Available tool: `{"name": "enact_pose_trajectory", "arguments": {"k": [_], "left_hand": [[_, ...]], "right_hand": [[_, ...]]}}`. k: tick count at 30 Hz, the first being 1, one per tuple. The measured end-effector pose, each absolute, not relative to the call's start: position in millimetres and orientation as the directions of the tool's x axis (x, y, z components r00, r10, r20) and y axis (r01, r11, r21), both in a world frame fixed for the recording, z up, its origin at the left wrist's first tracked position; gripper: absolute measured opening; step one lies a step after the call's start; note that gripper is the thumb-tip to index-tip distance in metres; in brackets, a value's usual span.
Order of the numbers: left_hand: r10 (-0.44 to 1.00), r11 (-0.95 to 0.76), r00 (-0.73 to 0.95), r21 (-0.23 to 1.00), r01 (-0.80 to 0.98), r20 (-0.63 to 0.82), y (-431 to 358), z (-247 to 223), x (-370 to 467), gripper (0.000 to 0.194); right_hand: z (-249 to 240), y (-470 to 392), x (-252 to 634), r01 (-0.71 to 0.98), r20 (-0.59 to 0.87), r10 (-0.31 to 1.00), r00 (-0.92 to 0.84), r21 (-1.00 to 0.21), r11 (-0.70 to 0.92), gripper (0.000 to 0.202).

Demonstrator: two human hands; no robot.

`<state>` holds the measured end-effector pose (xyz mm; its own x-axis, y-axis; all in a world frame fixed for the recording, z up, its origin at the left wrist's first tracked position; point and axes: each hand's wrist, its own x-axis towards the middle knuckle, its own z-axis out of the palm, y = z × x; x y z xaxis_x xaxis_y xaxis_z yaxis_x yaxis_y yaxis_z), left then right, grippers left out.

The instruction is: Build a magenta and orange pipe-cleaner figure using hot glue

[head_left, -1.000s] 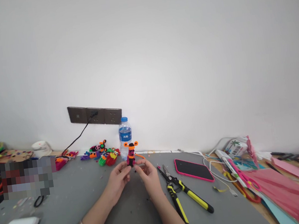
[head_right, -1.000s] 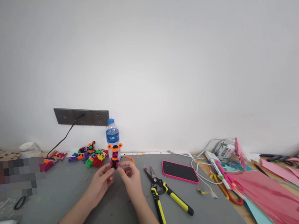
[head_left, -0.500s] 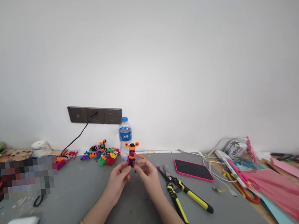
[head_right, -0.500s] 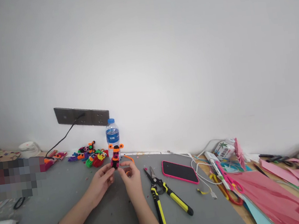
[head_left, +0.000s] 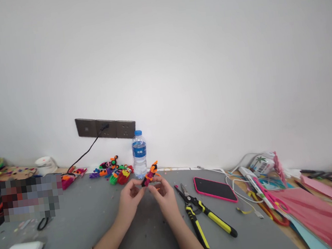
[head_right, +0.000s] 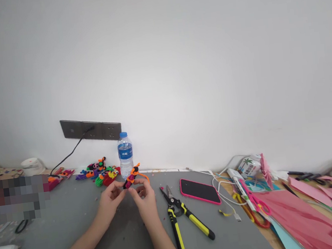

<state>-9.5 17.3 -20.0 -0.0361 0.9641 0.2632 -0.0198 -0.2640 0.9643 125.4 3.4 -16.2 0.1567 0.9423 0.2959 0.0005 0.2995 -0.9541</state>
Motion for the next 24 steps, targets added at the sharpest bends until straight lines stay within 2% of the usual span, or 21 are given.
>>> {"name": "enact_pose_trajectory", "arguments": {"k": [6,15,24], "left_hand": [[0.936,-0.349,-0.016,0.934,0.071,0.351,14.0,-19.1,-9.0,0.014],[0.846,-0.525,0.006,0.832,0.18,0.533,10.0,-8.9,-6.6,0.005],[0.886,-0.461,0.013,0.876,0.146,0.464,11.3,-20.3,-7.1,0.011]], "right_hand": [[-21.1,6.0,123.7,-0.048,0.259,0.95,0.176,-0.961,0.271,0.033],[-18.6,6.2,125.2,-0.156,0.227,0.969,0.099,-0.958,0.241,0.032],[-13.5,4.3,125.2,-0.215,0.233,0.97,0.077,-0.946,0.244,0.025]]}}
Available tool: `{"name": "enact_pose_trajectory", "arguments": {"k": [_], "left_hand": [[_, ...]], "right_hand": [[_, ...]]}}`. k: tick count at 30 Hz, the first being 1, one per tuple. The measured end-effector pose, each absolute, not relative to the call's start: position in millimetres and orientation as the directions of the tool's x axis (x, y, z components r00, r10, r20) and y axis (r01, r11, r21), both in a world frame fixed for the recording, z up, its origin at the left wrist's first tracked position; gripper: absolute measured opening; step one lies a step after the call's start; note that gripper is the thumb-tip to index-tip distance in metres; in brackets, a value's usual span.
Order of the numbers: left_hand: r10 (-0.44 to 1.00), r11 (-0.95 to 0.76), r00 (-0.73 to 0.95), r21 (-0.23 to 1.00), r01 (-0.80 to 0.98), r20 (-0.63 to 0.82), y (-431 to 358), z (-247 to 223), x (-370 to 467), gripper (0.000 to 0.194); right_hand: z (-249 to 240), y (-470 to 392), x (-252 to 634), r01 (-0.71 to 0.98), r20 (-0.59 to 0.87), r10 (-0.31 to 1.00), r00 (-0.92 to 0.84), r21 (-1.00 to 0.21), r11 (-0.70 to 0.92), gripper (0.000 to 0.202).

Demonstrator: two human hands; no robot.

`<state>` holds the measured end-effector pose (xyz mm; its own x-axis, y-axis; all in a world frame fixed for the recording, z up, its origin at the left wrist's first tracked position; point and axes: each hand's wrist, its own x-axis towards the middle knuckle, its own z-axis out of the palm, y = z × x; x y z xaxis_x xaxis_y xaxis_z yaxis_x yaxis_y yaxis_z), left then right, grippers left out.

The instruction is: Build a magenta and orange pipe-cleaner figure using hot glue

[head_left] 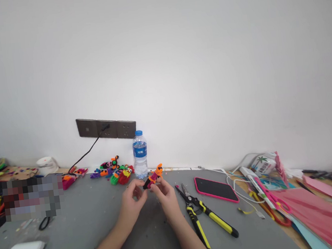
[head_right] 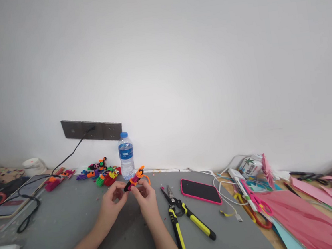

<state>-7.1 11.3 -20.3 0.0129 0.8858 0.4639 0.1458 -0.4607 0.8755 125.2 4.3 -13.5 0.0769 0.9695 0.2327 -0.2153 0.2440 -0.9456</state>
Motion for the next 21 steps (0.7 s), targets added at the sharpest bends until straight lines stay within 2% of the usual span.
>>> {"name": "enact_pose_trajectory", "arguments": {"k": [5,11,21], "left_hand": [[0.835,-0.543,0.03,0.814,0.204,0.55,11.9,-15.6,-8.3,0.007],[0.714,-0.683,0.076,0.67,0.29,0.696,12.3,-17.2,-9.2,0.012],[0.695,-0.697,0.102,0.632,0.34,0.712,12.4,-18.8,-9.4,0.014]], "right_hand": [[-13.7,3.7,125.7,-0.187,0.226,0.97,0.086,-0.953,0.238,0.029],[-15.7,4.7,125.4,-0.175,0.23,0.969,0.091,-0.954,0.243,0.032],[-13.8,3.4,126.3,-0.182,0.253,0.964,0.084,-0.947,0.264,0.027]]}}
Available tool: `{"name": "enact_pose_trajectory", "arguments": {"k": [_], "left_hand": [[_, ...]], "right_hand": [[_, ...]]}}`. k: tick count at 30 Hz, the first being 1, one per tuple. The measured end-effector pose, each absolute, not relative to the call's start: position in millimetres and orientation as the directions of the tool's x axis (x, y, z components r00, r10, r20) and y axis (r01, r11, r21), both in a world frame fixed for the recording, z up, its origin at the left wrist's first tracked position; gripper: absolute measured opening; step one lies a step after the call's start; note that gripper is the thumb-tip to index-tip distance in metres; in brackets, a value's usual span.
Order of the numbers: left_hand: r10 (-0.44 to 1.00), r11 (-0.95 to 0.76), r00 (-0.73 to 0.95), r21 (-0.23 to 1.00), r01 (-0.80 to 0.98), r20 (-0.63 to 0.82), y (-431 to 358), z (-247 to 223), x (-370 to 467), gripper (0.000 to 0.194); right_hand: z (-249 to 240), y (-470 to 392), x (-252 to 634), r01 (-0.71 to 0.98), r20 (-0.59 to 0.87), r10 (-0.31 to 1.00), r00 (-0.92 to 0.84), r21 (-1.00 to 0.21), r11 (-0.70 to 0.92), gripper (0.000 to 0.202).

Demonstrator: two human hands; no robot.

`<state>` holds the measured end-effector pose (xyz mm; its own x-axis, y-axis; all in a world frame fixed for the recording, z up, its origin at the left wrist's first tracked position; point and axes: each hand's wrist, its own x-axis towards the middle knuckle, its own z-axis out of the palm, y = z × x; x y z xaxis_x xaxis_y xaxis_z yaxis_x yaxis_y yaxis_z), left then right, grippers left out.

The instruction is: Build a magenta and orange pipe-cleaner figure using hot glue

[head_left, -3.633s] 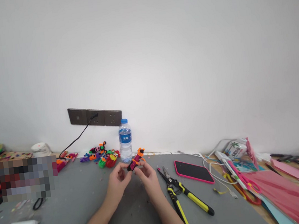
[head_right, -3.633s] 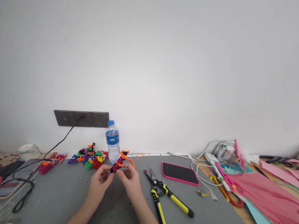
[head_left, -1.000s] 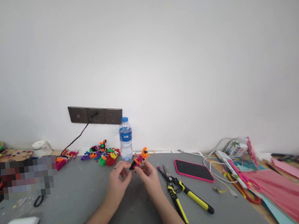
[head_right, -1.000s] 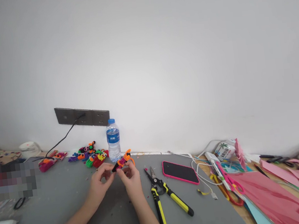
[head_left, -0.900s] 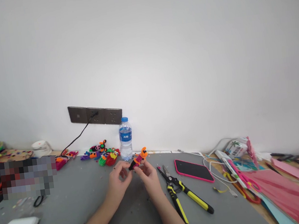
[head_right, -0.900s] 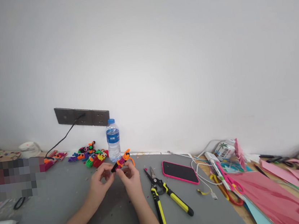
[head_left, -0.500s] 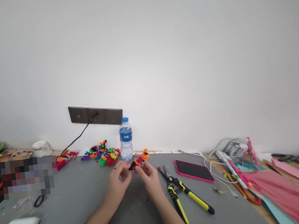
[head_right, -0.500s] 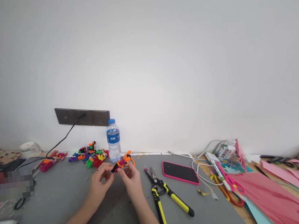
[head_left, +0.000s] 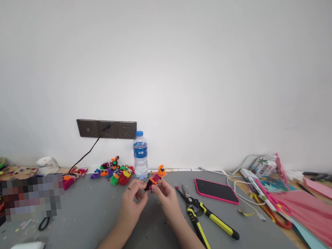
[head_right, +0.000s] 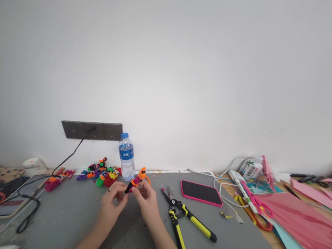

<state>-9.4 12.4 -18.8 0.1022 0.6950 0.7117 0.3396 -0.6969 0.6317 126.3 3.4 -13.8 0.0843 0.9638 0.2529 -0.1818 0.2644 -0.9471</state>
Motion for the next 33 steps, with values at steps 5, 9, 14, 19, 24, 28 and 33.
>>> {"name": "enact_pose_trajectory", "arguments": {"k": [5,9,14,19,24,28,33], "left_hand": [[0.677,-0.715,0.093,0.623,0.318,0.73,13.8,-18.6,-8.6,0.014],[0.688,-0.705,0.089,0.633,0.32,0.72,13.5,-18.0,-8.9,0.013],[0.759,-0.64,0.083,0.717,0.276,0.645,12.6,-21.5,-9.3,0.01],[0.856,-0.515,0.064,0.836,0.191,0.513,14.2,-26.2,-7.7,0.006],[0.876,-0.481,0.062,0.859,0.177,0.478,15.4,-24.8,-7.8,0.006],[0.858,-0.513,0.069,0.839,0.181,0.509,14.1,-23.2,-7.8,0.005],[0.831,-0.552,0.068,0.801,0.233,0.552,10.1,-18.7,-6.7,0.003]], "right_hand": [[-15.9,4.6,127.3,-0.178,0.251,0.965,0.08,-0.949,0.261,0.027],[-16.1,5.3,126.7,-0.189,0.256,0.964,0.068,-0.946,0.265,0.026],[-15.4,5.2,125.5,-0.204,0.249,0.965,0.078,-0.944,0.26,0.023],[-16.9,6.2,126.1,-0.208,0.248,0.965,0.088,-0.942,0.261,0.025],[-16.1,5.7,125.5,-0.177,0.239,0.967,0.094,-0.951,0.252,0.026],[-15.2,5.0,124.4,-0.172,0.249,0.964,0.096,-0.949,0.263,0.025],[-14.4,4.7,124.6,-0.151,0.278,0.955,0.106,-0.944,0.292,0.026]]}}
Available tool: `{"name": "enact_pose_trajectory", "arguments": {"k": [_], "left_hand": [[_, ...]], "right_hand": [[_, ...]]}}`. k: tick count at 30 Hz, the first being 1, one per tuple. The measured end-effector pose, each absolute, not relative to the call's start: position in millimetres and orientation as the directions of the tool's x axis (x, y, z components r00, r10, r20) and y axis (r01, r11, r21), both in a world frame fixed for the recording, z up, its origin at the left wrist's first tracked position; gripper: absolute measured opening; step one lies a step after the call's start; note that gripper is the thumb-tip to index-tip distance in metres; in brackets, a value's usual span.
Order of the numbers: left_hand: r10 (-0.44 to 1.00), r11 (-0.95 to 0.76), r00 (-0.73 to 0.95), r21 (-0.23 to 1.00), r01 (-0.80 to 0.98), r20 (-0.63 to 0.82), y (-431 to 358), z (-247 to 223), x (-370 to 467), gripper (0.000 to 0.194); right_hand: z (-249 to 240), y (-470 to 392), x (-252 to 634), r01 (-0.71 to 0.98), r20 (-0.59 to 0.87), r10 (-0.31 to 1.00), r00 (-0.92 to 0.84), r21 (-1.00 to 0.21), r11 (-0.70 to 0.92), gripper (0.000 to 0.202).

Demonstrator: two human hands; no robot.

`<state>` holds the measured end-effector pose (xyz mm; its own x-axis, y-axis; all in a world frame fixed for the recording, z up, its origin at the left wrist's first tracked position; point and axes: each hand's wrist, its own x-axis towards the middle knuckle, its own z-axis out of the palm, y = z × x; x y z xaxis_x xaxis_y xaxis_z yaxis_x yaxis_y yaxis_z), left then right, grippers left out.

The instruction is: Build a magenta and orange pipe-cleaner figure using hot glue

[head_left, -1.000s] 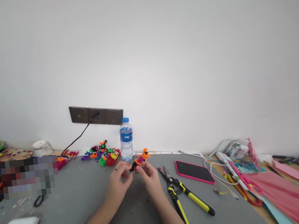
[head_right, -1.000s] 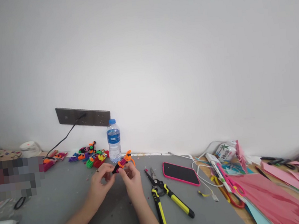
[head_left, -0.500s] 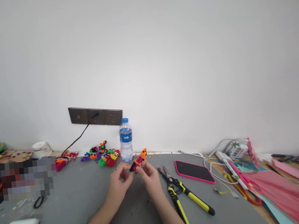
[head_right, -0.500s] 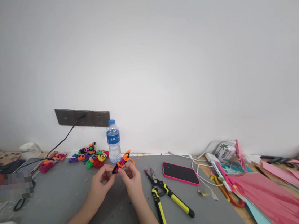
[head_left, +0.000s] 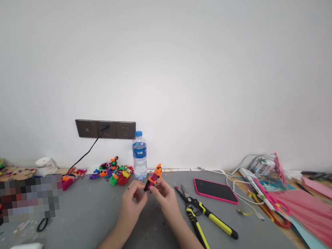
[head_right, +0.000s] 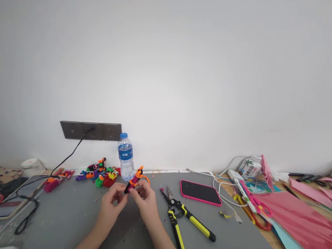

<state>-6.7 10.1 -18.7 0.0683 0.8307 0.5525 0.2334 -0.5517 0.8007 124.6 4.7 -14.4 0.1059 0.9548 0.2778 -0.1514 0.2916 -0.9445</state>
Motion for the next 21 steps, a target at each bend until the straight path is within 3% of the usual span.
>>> {"name": "enact_pose_trajectory", "arguments": {"k": [7,21], "left_hand": [[0.807,-0.579,0.051,0.771,0.266,0.589,8.2,-14.2,-6.0,0.003],[0.874,-0.479,-0.008,0.864,0.157,0.486,11.8,-19.8,-6.2,0.007]], "right_hand": [[-14.5,4.6,124.9,-0.122,0.272,0.955,0.119,-0.95,0.286,0.028],[-14.3,5.5,126.3,-0.099,0.297,0.946,0.13,-0.945,0.311,0.027]]}}
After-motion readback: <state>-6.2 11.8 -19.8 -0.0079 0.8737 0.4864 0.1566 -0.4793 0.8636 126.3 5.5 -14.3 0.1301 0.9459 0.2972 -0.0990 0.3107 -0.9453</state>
